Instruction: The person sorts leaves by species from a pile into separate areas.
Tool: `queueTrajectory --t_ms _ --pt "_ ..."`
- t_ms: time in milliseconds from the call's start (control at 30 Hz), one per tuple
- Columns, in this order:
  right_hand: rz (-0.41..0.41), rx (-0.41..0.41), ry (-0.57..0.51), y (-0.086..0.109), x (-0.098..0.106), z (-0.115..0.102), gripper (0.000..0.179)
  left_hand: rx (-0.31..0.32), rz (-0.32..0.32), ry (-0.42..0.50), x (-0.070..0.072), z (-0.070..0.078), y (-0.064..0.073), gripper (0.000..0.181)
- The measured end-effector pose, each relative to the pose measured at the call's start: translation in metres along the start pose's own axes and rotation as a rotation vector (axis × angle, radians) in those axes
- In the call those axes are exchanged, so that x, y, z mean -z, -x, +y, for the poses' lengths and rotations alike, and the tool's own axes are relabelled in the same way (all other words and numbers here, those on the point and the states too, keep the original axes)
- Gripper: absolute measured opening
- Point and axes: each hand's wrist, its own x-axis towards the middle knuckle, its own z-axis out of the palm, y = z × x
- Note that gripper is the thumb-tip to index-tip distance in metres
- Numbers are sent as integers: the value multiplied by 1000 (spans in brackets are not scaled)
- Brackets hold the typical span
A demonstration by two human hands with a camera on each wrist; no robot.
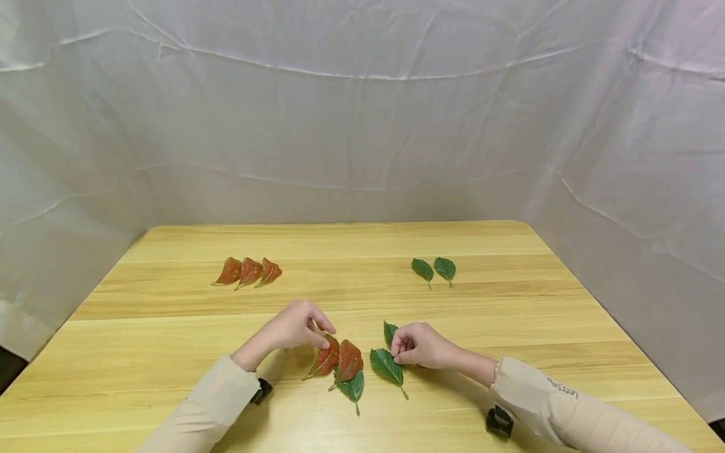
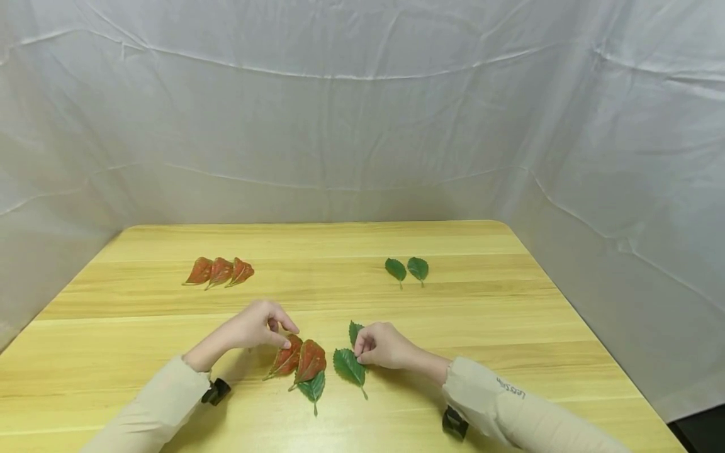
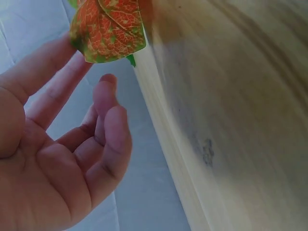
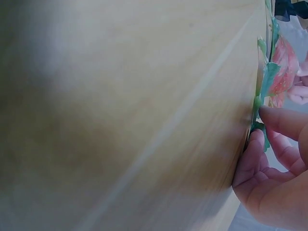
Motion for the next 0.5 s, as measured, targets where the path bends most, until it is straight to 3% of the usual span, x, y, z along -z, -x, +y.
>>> queueTrajectory --t_ms 200,500 --pt "-4 -3 28 -1 -1 2 12 24 -57 4 0 0 0 23" --pt "-4 -4 28 -1 -1 2 13 39 -151 96 -1 -4 -2 17"
